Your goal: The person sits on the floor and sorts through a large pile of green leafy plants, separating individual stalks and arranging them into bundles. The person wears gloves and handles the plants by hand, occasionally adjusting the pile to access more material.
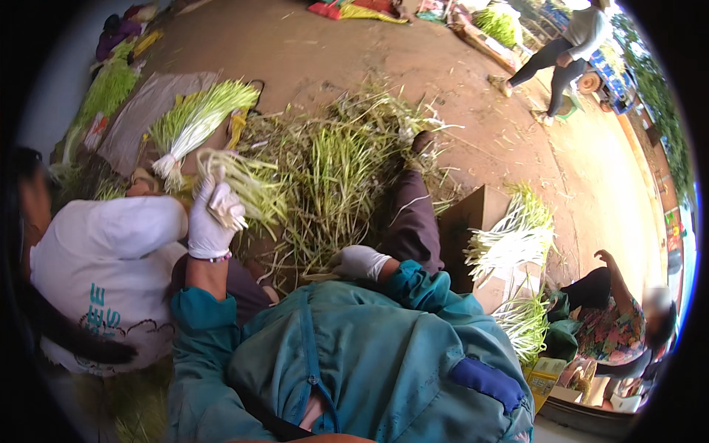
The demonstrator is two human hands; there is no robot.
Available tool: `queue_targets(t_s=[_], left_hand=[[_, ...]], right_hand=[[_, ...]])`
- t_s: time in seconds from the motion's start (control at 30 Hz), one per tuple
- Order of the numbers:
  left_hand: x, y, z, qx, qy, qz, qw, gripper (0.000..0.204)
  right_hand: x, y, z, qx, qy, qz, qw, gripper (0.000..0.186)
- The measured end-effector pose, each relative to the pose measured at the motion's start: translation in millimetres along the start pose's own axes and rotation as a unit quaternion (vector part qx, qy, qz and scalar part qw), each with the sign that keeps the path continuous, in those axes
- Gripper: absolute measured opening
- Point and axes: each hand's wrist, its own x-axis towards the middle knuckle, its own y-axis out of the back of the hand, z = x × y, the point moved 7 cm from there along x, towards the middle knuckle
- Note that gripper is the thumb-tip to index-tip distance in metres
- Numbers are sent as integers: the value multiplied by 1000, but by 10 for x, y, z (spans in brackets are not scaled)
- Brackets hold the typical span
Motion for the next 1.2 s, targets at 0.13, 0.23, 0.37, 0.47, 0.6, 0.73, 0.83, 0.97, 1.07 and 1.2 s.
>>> queue_targets(t_s=[0.13,0.23,0.37,0.47,0.6,0.73,0.83,0.97,1.07,1.2], left_hand=[[-150,-618,296,27,-107,-138,984,57],[-94,-226,98,4,-14,-85,996,62],[-144,258,-389,60,129,125,982,40],[-117,412,-430,72,138,194,969,38],[4,503,-479,95,142,253,952,37],[78,528,-453,136,149,288,936,29],[56,579,-460,130,132,302,935,33],[130,592,-451,125,137,297,937,32],[97,564,-448,100,126,288,944,32],[66,543,-398,118,106,262,952,32]], right_hand=[[23,-183,1051,-268,-74,84,957,28],[37,658,848,-27,-172,290,941,20],[452,1003,1180,-75,-162,326,928,23],[957,837,1396,223,-160,271,922,26],[1673,-75,2329,392,-236,156,875,38],[1759,-1020,2328,688,-353,117,623,50],[1802,-754,1914,753,-288,118,580,56],[1699,-411,1979,595,-269,143,744,33],[1475,33,1574,573,-228,185,765,27],[843,887,692,593,-2,229,772,34]])
